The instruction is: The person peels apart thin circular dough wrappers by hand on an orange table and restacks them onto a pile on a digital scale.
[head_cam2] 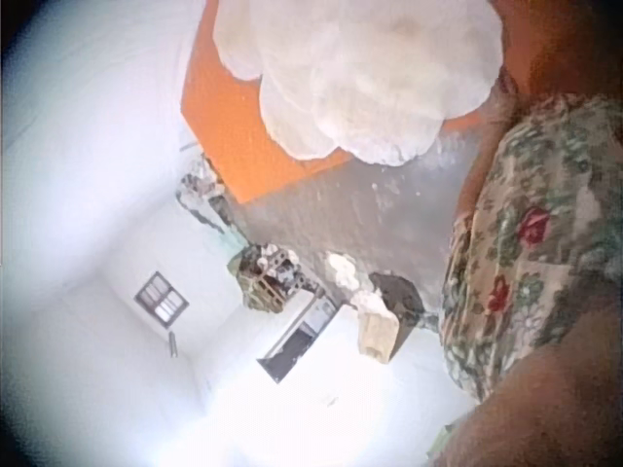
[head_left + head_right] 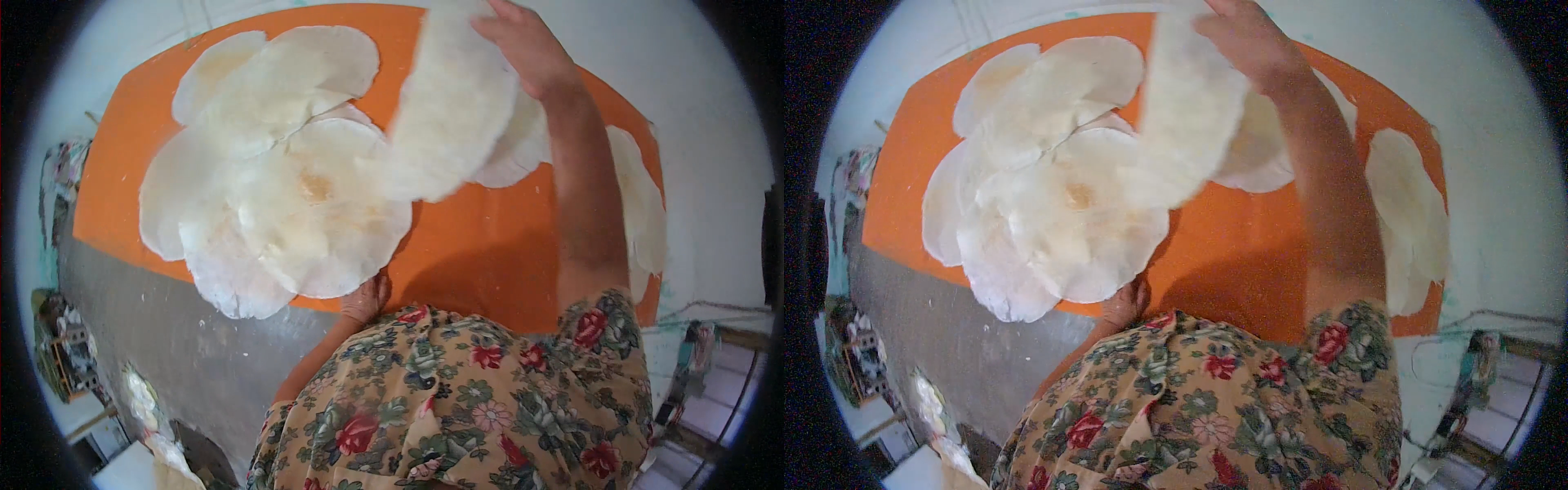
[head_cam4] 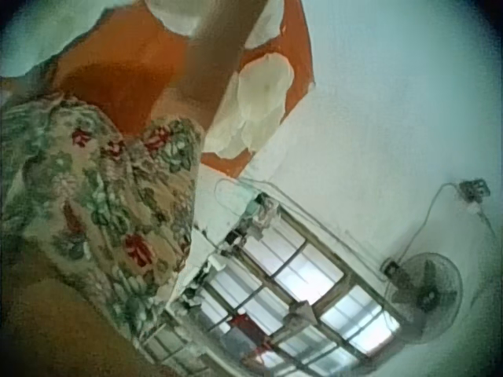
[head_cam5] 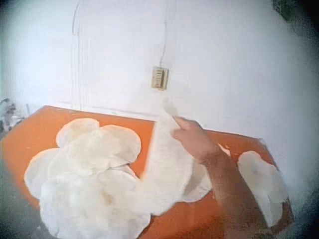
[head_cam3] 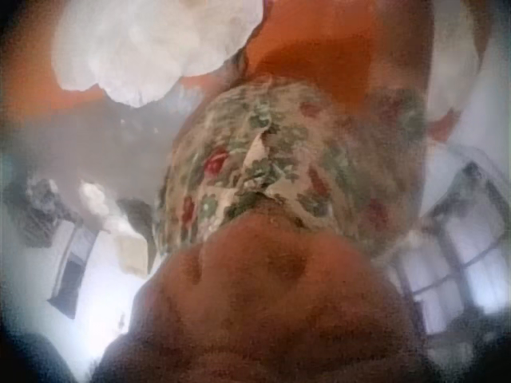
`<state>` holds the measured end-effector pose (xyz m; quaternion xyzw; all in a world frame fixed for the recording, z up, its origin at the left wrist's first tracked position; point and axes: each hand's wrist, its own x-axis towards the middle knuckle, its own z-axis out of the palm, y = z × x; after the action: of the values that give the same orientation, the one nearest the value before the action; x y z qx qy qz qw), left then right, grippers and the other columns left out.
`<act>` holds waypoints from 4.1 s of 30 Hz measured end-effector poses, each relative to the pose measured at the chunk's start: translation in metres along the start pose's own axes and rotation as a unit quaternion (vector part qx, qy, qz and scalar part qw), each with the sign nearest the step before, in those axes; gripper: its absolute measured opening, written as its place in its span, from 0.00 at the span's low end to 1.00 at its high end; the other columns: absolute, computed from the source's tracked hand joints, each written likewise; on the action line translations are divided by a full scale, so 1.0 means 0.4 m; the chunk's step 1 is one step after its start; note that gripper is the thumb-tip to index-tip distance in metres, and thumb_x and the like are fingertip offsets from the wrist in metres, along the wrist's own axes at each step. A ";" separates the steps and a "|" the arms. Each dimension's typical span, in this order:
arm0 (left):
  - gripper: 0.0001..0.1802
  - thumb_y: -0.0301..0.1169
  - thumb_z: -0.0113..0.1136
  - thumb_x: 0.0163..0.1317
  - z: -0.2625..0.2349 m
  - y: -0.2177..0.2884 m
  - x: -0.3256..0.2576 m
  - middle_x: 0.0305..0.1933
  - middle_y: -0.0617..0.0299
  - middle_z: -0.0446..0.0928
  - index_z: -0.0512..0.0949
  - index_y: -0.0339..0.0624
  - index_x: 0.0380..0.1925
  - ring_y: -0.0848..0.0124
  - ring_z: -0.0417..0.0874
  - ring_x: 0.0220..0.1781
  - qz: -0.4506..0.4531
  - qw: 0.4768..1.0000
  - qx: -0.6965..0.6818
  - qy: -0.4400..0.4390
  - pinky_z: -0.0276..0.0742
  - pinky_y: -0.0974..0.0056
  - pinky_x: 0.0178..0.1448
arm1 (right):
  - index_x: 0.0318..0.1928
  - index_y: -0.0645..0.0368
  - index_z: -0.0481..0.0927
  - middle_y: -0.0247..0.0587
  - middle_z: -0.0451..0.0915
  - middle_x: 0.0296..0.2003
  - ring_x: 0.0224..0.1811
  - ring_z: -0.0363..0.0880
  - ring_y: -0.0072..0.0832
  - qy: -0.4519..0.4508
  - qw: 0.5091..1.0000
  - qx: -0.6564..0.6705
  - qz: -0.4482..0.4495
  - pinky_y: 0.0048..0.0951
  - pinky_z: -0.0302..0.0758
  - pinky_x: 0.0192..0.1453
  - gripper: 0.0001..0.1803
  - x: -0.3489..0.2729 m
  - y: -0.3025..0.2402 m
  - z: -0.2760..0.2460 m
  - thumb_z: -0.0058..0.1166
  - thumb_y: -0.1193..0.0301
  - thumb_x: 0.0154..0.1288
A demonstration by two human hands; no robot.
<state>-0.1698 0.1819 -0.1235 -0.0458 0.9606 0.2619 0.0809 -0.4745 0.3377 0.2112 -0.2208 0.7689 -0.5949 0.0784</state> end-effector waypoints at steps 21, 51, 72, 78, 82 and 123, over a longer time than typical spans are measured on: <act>0.27 0.46 0.43 0.58 0.030 -0.048 -0.010 0.58 0.46 0.65 0.66 0.46 0.55 0.45 0.65 0.57 0.050 0.996 0.068 -0.015 0.59 0.42 0.58 | 0.55 0.56 0.67 0.51 0.68 0.54 0.54 0.68 0.44 0.059 0.804 -0.590 -0.040 0.47 0.62 0.56 0.23 -0.239 0.687 0.051 0.43 0.75 0.55; 0.23 0.42 0.47 0.55 -0.075 0.052 0.001 0.50 0.47 0.69 0.69 0.48 0.51 0.45 0.69 0.51 0.081 0.987 0.049 0.131 0.62 0.42 0.53 | 0.32 0.62 0.74 0.47 0.76 0.22 0.27 0.78 0.37 -0.123 0.944 -0.246 -0.183 0.36 0.74 0.34 0.07 -0.019 0.020 0.292 0.46 0.71 0.59; 0.25 0.46 0.43 0.60 -0.016 0.020 -0.055 0.53 0.45 0.70 0.70 0.43 0.51 0.47 0.71 0.51 0.042 0.998 0.053 0.018 0.65 0.48 0.55 | 0.60 0.54 0.60 0.47 0.66 0.55 0.56 0.66 0.44 0.040 0.785 -0.577 0.224 0.48 0.65 0.56 0.37 -0.063 0.687 -0.108 0.58 0.58 0.52; 0.25 0.47 0.43 0.61 0.053 -0.061 -0.091 0.50 0.45 0.71 0.69 0.43 0.51 0.47 0.73 0.48 -0.014 0.990 0.037 -0.133 0.67 0.48 0.53 | 0.59 0.54 0.61 0.50 0.67 0.52 0.58 0.64 0.44 -0.048 0.776 -0.612 0.141 0.47 0.66 0.53 0.25 -0.038 0.702 -0.126 0.46 0.70 0.60; 0.24 0.47 0.43 0.60 0.021 -0.030 -0.084 0.53 0.46 0.69 0.70 0.45 0.51 0.47 0.70 0.52 0.049 0.991 0.119 -0.040 0.64 0.45 0.54 | 0.61 0.48 0.58 0.45 0.68 0.50 0.53 0.67 0.43 -0.102 0.734 -0.657 0.142 0.47 0.67 0.51 0.31 -0.020 0.680 -0.142 0.48 0.75 0.55; 0.22 0.42 0.48 0.59 0.037 -0.042 -0.053 0.42 0.43 0.75 0.71 0.37 0.47 0.45 0.75 0.41 -0.023 0.997 -0.006 -0.073 0.71 0.48 0.45 | 0.59 0.58 0.61 0.46 0.67 0.55 0.54 0.68 0.45 0.058 0.759 -0.588 0.272 0.46 0.67 0.54 0.31 -0.238 0.695 -0.304 0.51 0.62 0.57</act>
<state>-0.1450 0.1762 -0.1407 -0.0495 0.9492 0.2682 0.1569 -0.5049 0.5401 -0.0325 0.0296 0.9984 0.0091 0.0463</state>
